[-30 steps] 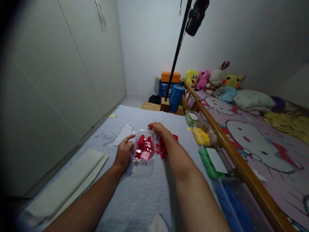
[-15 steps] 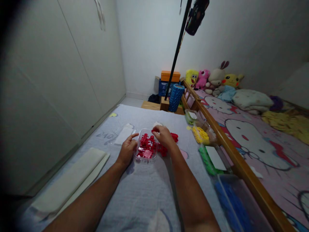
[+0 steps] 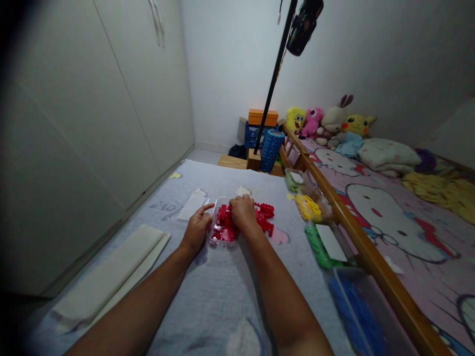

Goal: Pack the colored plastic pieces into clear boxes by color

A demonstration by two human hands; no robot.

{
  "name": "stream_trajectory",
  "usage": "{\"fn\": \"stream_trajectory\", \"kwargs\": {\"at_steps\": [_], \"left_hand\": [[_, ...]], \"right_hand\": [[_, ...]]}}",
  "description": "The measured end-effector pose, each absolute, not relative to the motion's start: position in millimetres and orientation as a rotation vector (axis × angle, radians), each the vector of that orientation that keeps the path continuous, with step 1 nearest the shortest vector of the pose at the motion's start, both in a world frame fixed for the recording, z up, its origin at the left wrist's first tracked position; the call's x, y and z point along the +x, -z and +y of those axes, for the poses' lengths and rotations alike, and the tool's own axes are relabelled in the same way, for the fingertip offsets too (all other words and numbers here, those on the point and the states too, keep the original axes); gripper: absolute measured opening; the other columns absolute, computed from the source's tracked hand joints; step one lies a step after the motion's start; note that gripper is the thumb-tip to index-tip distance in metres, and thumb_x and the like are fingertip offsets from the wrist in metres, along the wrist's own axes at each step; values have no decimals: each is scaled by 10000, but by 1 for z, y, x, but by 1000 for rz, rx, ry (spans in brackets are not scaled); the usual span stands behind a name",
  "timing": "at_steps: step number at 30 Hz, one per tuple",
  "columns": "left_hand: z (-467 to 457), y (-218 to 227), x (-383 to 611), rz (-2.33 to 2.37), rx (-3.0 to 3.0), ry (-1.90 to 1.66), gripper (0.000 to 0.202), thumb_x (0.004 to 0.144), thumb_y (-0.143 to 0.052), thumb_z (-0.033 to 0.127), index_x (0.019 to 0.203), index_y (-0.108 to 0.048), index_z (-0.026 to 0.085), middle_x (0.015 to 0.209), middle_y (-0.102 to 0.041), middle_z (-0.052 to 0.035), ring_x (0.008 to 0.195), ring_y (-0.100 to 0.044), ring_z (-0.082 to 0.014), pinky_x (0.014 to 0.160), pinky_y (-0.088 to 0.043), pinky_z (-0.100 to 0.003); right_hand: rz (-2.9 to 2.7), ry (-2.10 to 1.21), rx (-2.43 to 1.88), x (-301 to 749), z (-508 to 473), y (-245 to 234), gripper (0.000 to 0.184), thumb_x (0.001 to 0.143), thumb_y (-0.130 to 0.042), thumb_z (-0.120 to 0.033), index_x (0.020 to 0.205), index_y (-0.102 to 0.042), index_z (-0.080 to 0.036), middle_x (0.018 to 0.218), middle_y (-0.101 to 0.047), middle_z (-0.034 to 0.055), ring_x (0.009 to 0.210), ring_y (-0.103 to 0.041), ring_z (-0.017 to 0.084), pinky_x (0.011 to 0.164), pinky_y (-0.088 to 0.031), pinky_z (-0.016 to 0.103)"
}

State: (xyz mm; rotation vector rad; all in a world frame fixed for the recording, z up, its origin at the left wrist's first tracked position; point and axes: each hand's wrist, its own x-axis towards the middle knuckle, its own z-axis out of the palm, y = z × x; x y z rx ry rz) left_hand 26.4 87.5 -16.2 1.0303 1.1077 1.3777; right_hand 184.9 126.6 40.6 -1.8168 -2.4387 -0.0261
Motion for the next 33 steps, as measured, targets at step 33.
{"fn": "stream_trajectory", "kwargs": {"at_steps": [33], "left_hand": [[71, 6, 41, 1189, 829, -1307, 530, 697, -624, 315, 1193, -521, 160, 536, -480, 109, 426, -416, -91, 441, -293, -188]], "right_hand": [[-2130, -184, -2153, 251, 114, -21, 311, 840, -583, -295, 1122, -693, -221, 1269, -590, 136, 1173, -456, 322, 932, -345, 433]]}}
